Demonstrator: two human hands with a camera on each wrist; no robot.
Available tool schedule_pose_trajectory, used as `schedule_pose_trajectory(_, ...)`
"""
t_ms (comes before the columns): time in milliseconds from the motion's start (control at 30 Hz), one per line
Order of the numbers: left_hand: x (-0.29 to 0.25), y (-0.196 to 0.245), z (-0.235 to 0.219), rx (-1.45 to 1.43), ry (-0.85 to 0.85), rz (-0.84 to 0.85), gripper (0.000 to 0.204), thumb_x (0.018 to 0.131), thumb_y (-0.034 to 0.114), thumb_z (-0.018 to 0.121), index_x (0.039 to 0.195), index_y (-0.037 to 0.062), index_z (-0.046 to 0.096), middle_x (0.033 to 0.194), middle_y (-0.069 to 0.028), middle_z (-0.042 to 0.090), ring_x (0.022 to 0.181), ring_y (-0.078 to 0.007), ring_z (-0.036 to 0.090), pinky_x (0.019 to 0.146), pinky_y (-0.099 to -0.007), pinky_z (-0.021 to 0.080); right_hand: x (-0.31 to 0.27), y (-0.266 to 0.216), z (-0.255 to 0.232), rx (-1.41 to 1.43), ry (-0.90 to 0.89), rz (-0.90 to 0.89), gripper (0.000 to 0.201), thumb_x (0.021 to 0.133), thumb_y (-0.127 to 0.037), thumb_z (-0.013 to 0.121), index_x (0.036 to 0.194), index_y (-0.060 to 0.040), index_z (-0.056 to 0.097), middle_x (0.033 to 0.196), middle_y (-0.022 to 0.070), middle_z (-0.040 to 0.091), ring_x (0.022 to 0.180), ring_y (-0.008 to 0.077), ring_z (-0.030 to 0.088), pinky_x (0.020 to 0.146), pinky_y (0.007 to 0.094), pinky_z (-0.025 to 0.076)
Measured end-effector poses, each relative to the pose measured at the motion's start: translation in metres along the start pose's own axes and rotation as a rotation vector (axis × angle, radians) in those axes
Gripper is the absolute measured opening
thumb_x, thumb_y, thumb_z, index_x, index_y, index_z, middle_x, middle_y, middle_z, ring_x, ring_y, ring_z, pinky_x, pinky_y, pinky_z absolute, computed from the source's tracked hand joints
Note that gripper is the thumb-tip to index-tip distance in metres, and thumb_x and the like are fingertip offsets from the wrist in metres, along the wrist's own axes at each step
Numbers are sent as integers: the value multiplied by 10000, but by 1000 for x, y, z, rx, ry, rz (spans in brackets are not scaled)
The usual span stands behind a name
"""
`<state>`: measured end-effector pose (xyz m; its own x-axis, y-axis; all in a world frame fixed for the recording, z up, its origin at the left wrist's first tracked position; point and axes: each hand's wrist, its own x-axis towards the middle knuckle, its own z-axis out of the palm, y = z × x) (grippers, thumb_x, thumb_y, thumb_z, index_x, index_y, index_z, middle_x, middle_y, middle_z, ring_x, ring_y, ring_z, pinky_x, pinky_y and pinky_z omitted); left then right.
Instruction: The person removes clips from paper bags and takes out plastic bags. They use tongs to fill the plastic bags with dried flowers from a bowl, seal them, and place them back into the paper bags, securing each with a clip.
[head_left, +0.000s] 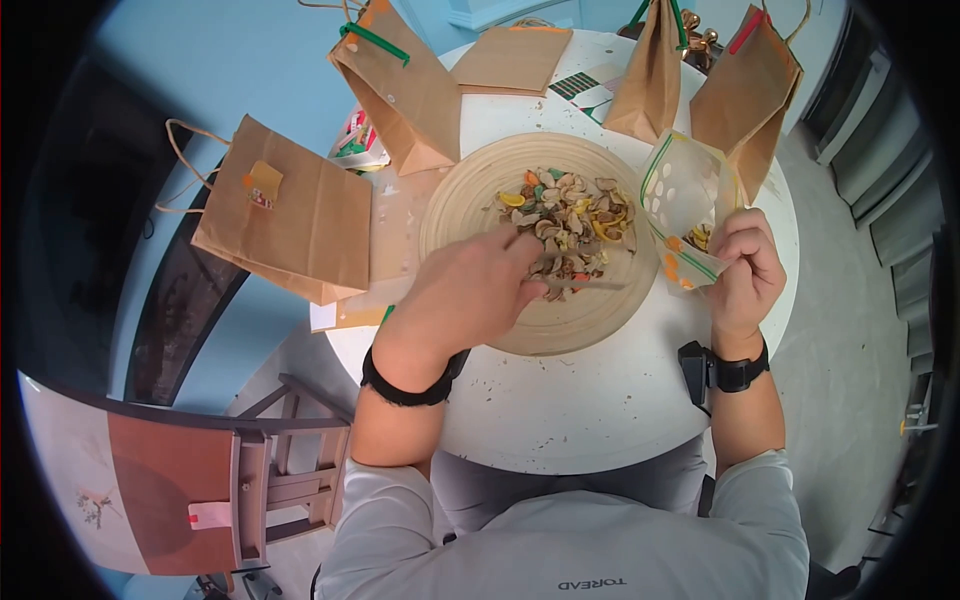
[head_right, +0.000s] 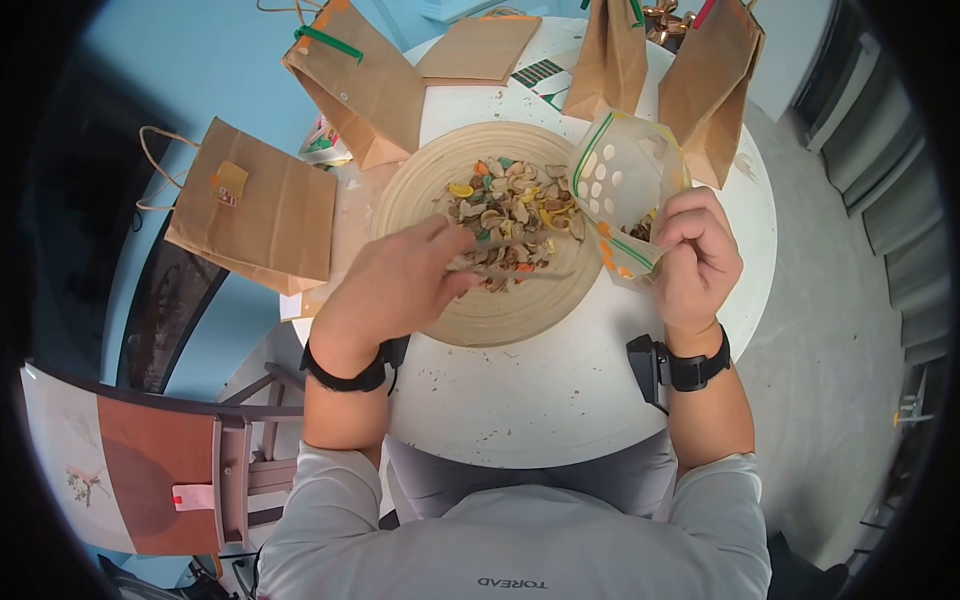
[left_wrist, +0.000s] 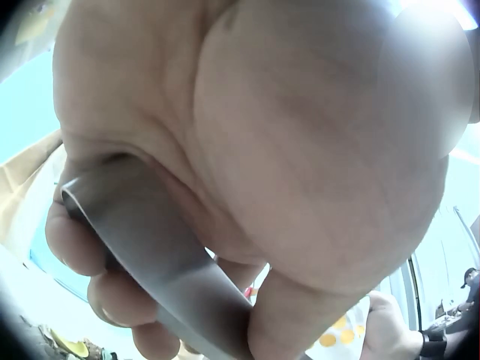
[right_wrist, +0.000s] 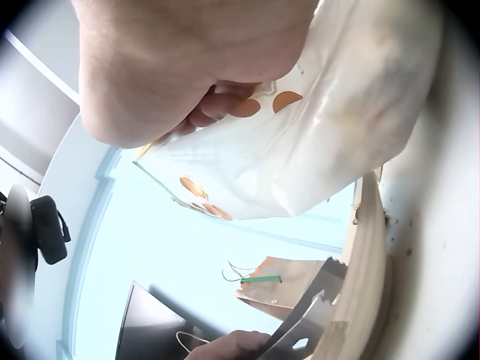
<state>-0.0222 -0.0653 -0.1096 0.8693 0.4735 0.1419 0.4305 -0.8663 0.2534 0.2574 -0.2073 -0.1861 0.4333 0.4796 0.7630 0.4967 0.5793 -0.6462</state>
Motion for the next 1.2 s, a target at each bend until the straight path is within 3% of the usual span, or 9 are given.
schedule_pose_trajectory(133,-4,-3,2,24,-27,12,312,873,212,814,1136,92,698,1020,-108,675,917,-365,691,772,-485,553,1,-1,1,38,25,18,186,790,128,429,803,11,573,933,106,585,782,163,525,736,282,464)
schedule_pose_trajectory(233,-5,-20,5,97,80,-18,300,872,203,811,1128,92,701,1032,-101,680,935,-370,689,782,-482,553,1,-3,0,-8,-20,17,171,800,121,440,797,8,568,923,102,582,769,160,525,726,276,459)
schedule_pose_trajectory(533,-1,-37,15,209,64,-275,267,932,252,765,1120,79,685,1055,-118,690,981,-373,693,799,-486,564,3,-10,5,-23,-176,14,150,771,107,474,760,-11,567,881,89,586,744,166,521,697,280,429)
schedule_pose_trajectory(833,-7,-43,7,208,102,-309,268,957,274,739,1088,46,682,1046,-137,701,977,-390,694,777,-499,558,6,-17,10,-44,-288,14,163,702,118,478,718,-15,571,833,85,597,719,186,527,670,287,425)
schedule_pose_trajectory(1200,-8,-42,9,74,-42,-289,265,953,263,742,1015,11,693,996,-183,701,953,-431,683,805,-512,534,5,-15,11,-41,-302,26,161,704,112,479,717,-15,576,837,86,602,720,186,535,670,288,431)
